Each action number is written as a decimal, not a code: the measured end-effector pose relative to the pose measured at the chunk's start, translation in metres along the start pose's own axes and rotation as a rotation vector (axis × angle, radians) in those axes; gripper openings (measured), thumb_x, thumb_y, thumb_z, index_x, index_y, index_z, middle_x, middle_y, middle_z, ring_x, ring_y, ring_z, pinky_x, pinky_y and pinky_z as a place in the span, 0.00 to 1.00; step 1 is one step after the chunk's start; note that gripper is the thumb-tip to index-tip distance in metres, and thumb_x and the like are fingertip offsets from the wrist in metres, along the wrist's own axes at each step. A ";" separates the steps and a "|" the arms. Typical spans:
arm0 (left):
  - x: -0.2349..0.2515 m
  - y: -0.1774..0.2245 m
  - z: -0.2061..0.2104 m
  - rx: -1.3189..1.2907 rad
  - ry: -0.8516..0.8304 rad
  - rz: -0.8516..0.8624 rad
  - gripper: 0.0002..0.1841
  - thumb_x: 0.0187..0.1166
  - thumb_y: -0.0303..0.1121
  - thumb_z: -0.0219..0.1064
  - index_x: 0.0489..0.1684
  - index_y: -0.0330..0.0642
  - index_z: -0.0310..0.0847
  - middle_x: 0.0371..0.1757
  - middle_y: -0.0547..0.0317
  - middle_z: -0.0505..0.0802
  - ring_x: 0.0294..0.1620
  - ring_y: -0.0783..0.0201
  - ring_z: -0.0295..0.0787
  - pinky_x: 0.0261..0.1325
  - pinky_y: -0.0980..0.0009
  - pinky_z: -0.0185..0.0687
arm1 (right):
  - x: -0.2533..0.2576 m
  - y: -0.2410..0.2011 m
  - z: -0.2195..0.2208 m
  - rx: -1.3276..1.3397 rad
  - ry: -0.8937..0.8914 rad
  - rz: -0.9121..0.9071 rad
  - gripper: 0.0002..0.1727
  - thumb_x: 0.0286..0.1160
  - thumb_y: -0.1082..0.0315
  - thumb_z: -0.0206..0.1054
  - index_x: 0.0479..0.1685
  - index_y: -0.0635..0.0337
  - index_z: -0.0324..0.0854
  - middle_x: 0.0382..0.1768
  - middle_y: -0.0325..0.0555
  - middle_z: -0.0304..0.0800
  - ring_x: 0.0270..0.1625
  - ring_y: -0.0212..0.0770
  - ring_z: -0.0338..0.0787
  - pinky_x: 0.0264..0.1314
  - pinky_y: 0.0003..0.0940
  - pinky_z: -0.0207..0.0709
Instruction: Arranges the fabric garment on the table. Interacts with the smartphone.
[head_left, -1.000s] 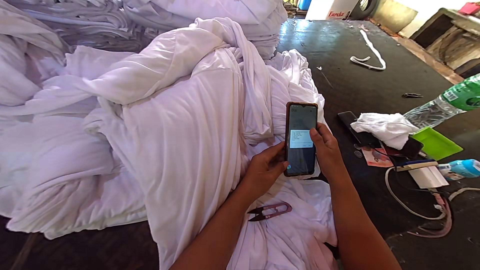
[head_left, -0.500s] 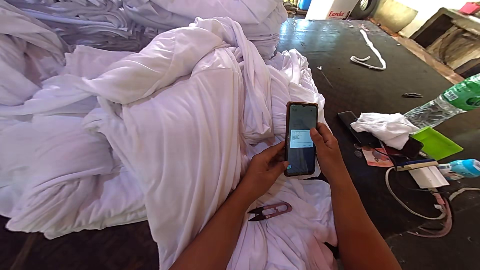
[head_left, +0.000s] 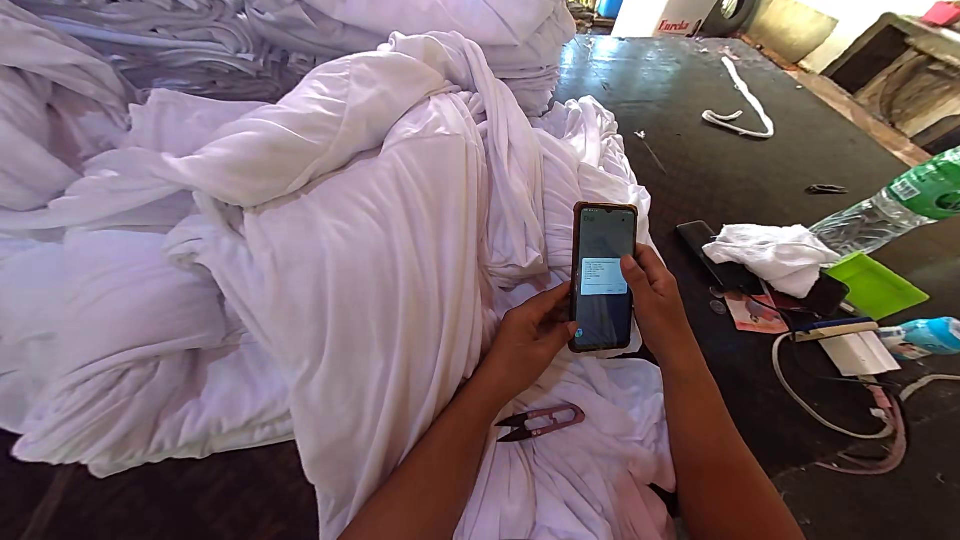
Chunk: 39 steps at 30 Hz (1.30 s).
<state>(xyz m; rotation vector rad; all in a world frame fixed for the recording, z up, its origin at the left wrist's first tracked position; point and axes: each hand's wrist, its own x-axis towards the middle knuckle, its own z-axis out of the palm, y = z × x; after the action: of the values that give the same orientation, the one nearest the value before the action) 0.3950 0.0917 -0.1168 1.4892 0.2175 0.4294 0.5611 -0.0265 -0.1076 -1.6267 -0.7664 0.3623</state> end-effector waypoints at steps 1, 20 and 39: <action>0.000 0.001 0.000 0.003 0.000 -0.005 0.26 0.81 0.21 0.63 0.79 0.25 0.69 0.64 0.45 0.90 0.58 0.71 0.90 0.65 0.77 0.83 | 0.000 0.000 0.000 -0.005 -0.002 0.000 0.19 0.92 0.61 0.49 0.72 0.61 0.71 0.49 0.36 0.88 0.49 0.22 0.90 0.55 0.21 0.84; 0.000 0.003 0.001 -0.006 -0.008 -0.005 0.26 0.81 0.20 0.63 0.80 0.26 0.69 0.64 0.46 0.90 0.58 0.71 0.90 0.66 0.77 0.83 | 0.000 0.001 0.000 0.007 -0.002 -0.002 0.20 0.92 0.61 0.49 0.73 0.60 0.71 0.50 0.37 0.88 0.50 0.23 0.90 0.56 0.23 0.85; 0.000 0.006 0.003 0.019 0.005 -0.007 0.25 0.81 0.21 0.63 0.79 0.27 0.70 0.63 0.48 0.90 0.57 0.72 0.90 0.65 0.78 0.83 | 0.000 0.001 -0.001 -0.007 0.000 -0.008 0.20 0.92 0.59 0.48 0.71 0.60 0.72 0.48 0.35 0.88 0.49 0.21 0.89 0.56 0.21 0.84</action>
<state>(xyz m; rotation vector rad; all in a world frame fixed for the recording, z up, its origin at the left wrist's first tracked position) 0.3948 0.0892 -0.1106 1.5058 0.2316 0.4267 0.5615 -0.0272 -0.1081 -1.6292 -0.7749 0.3543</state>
